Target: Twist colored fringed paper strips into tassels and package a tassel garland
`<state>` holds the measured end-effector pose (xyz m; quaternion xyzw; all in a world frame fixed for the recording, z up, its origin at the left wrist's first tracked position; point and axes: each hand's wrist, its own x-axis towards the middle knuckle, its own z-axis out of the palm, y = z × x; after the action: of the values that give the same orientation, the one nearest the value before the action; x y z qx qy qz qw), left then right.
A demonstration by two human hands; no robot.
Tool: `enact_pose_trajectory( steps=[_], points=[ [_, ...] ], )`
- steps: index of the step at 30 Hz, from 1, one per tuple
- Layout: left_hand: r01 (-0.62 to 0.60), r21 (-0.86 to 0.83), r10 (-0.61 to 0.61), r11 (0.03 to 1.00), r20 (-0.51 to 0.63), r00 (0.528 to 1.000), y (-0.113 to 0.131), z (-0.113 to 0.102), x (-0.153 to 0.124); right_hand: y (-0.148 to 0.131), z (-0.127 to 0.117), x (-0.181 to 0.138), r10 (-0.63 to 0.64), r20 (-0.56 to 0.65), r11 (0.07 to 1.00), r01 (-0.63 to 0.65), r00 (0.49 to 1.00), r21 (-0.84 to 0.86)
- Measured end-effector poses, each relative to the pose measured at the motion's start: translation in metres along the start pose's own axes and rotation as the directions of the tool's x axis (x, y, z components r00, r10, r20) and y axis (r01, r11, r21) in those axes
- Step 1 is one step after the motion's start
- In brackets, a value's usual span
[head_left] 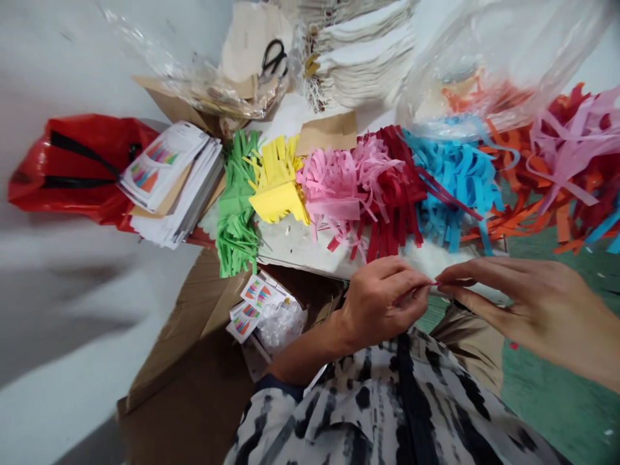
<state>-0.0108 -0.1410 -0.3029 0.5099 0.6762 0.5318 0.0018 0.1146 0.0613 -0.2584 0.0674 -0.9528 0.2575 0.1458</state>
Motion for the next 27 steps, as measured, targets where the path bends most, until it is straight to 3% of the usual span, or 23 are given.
enact_pose_trajectory(
  steps=[4,10,18,27],
  points=[
    [0.018,0.046,-0.021,0.999,0.050,0.999,0.004,0.001,-0.005,-0.011,0.004,-0.008,-0.028,0.003,0.997,0.029,1.000,-0.078],
    [0.223,-0.147,-0.210,0.964,0.104,0.972,0.006,0.000,-0.011,-0.014,0.002,-0.013,-0.015,0.039,0.995,0.019,0.999,-0.099],
    [0.352,-0.332,-0.323,0.875,0.142,0.936,0.006,0.012,-0.019,-0.011,0.005,-0.020,0.083,0.008,0.997,-0.083,0.997,0.003],
    [0.346,-0.286,-0.309,0.894,0.167,0.936,0.008,0.012,-0.015,-0.008,-0.003,-0.036,0.169,0.015,0.975,-0.170,0.985,0.142]
  ],
)
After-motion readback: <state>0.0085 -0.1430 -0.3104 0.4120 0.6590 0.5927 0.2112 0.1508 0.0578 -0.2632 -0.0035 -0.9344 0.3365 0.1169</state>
